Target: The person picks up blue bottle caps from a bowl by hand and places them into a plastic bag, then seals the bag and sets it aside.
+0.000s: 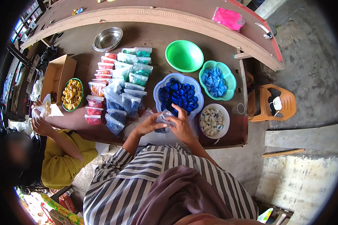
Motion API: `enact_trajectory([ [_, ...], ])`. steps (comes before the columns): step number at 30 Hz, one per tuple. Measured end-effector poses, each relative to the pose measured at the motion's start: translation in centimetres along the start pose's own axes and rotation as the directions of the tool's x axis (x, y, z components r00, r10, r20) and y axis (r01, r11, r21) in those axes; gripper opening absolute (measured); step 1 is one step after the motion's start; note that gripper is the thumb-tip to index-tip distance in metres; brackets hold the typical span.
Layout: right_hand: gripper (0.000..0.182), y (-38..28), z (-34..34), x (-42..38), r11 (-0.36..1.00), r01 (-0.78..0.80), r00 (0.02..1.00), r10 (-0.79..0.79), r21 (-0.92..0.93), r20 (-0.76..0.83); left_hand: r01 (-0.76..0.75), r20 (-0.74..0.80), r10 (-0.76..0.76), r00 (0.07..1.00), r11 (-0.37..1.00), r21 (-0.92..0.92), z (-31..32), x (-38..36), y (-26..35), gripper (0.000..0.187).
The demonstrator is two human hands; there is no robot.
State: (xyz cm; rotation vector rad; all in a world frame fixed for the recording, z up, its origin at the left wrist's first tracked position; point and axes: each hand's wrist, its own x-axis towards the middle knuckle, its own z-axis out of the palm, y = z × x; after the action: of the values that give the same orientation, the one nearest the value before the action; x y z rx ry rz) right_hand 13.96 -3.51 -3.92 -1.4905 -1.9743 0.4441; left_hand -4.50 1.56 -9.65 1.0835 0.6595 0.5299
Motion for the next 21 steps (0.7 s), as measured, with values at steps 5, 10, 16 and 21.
enact_trajectory([
  [5,0.030,1.9,0.1,-1.1,0.930,-0.177,0.978,0.128,0.323,0.166,-0.057,0.109,0.040,0.993,0.986,0.158,0.1,-0.4,0.6,0.059],
  [10,0.023,2.0,-1.5,0.3,0.887,-0.181,0.978,0.119,0.424,0.170,0.030,0.126,-0.062,0.990,0.970,0.240,0.0,-0.6,0.7,0.047],
  [16,0.020,7.0,-1.1,2.6,0.493,-0.382,0.915,0.319,0.782,0.246,0.044,0.096,-0.061,0.994,0.985,0.166,-1.3,-0.1,-1.0,0.045],
  [21,0.013,16.0,1.7,5.0,0.920,-0.317,0.942,0.333,0.232,-0.031,0.058,0.049,-0.063,0.997,0.994,0.098,-2.1,-0.1,-0.9,0.045],
])
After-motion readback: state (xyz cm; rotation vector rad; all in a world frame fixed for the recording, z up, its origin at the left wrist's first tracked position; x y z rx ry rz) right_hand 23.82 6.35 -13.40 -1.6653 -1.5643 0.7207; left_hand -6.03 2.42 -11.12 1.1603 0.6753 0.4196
